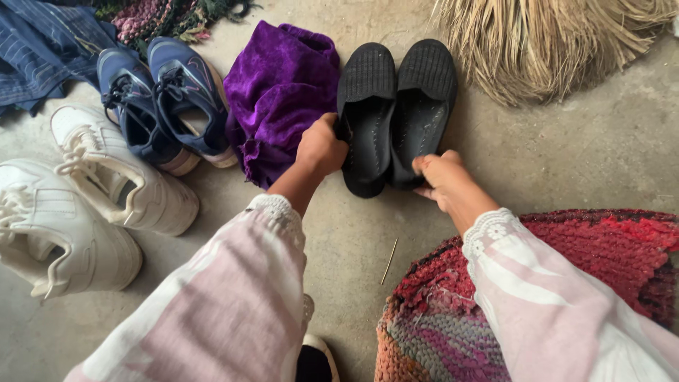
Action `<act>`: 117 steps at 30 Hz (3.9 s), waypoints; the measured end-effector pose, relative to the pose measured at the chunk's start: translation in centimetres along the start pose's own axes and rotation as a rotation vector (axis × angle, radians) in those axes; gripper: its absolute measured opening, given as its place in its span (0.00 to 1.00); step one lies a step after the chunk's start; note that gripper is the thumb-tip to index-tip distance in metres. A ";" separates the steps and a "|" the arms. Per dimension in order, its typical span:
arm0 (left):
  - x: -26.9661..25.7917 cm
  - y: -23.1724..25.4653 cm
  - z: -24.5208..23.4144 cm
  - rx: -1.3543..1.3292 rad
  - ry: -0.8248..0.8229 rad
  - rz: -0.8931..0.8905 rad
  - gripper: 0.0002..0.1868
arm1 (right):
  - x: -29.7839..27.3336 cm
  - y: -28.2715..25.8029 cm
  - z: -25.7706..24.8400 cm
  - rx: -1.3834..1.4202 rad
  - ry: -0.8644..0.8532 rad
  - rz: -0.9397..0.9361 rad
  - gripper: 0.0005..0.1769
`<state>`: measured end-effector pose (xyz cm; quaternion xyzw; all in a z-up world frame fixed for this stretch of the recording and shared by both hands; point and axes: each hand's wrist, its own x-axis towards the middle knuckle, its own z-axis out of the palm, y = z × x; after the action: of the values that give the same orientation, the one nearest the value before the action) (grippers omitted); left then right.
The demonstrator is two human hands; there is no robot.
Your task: The person wipes several pairs of shoes with a purple cloth, including pink slides, black slip-ons, and blue sneakers. They place the cleaned pink slides and black slip-ons onto a red metal shoe rack after wiping them.
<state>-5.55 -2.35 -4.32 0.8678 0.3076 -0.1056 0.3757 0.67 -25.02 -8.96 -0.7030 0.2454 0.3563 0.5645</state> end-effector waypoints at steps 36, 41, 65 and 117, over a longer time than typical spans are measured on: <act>-29.0 30.7 -51.2 -1.635 0.162 -0.078 0.52 | -51.2 -46.2 8.7 0.493 -0.547 0.097 0.49; -34.0 39.8 -60.3 -1.599 0.181 0.002 0.51 | -60.5 -54.6 6.1 0.538 -0.651 0.010 0.50; -44.5 67.1 -64.8 -1.508 -0.355 0.129 0.49 | -80.6 -65.6 -17.2 0.801 -0.254 -0.261 0.43; -43.3 99.8 -48.6 -1.370 -0.688 0.360 0.45 | -70.7 -77.7 -53.3 0.704 0.028 -0.525 0.24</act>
<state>19.22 -39.92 106.01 0.3978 0.0256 -0.0926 0.9124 26.40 -61.92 99.96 -0.5110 0.1728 0.0858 0.8377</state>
